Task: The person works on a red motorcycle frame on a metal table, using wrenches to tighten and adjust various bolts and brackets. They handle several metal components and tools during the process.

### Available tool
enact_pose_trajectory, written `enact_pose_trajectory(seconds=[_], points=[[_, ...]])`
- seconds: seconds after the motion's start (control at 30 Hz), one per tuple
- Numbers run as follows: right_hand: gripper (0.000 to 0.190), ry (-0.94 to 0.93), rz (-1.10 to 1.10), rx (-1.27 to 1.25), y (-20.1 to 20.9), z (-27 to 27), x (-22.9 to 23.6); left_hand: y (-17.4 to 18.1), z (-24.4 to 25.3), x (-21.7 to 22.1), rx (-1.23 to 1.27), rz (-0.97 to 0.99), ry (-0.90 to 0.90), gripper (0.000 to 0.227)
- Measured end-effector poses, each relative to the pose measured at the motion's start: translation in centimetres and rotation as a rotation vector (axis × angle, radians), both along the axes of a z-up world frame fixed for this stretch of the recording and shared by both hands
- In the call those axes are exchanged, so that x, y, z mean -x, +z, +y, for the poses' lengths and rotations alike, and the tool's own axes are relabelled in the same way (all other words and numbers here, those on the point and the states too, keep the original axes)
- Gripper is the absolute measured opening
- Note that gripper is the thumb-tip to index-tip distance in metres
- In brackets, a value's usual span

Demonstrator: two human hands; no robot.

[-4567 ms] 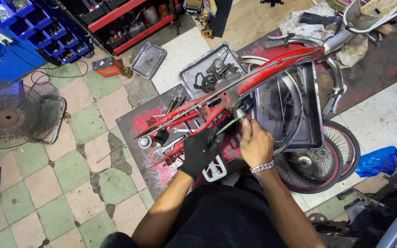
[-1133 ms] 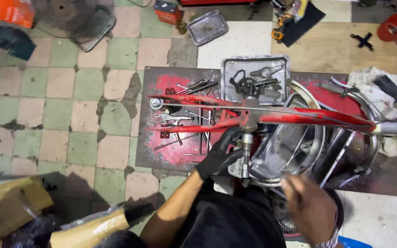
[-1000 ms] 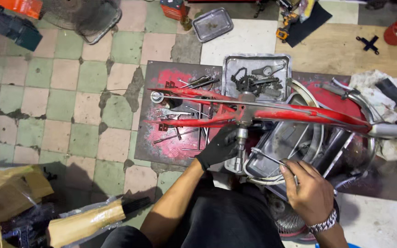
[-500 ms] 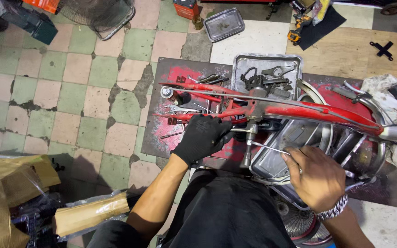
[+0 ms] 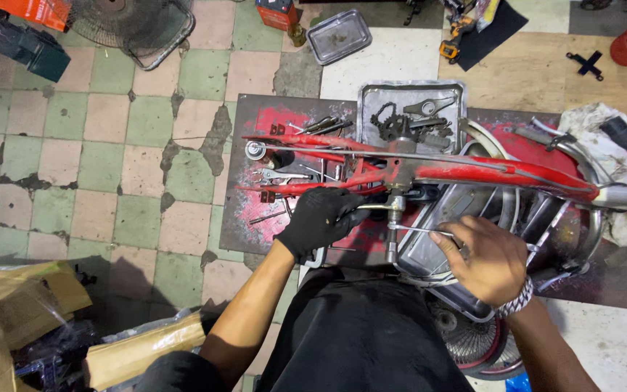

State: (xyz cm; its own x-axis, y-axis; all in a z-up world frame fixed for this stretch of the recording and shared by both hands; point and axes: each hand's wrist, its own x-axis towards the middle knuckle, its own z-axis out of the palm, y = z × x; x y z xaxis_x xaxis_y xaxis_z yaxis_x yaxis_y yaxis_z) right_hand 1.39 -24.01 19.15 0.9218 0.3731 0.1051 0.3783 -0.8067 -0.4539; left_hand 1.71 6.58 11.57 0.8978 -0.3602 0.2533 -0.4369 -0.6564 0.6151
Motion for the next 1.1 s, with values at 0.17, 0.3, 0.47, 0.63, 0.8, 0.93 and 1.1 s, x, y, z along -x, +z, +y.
enact_pose_trajectory(seconds=[0.17,0.3,0.47,0.63,0.8,0.93,1.1], points=[[0.036,-0.086,0.371,-0.075,-9.0,-2.0,-0.6,-2.3,0.1,0.1,0.061,0.046,-0.003,0.028],[0.042,-0.234,1.096,-1.533,-25.9,5.1,3.8,-5.7,-2.4,0.5,0.32,0.091,0.06,0.03],[0.044,0.216,1.021,-1.662,-34.6,6.7,4.2,-6.8,-0.8,0.7,0.357,0.212,-0.084,0.036],[0.047,-0.156,0.98,-1.336,-30.9,3.8,4.9,-7.7,-2.8,0.2,0.548,0.699,-0.034,0.039],[0.045,-0.419,0.795,-0.908,-27.9,4.0,5.7,-11.0,-3.2,-0.1,0.847,0.894,-0.086,0.044],[0.045,-0.526,0.76,-1.253,-19.3,3.6,6.4,-11.2,-2.8,-0.5,0.785,0.942,-0.068,0.042],[0.031,-0.566,0.459,-0.928,-8.7,7.9,4.7,-11.4,-2.9,0.0,0.622,0.455,-0.185,0.033]])
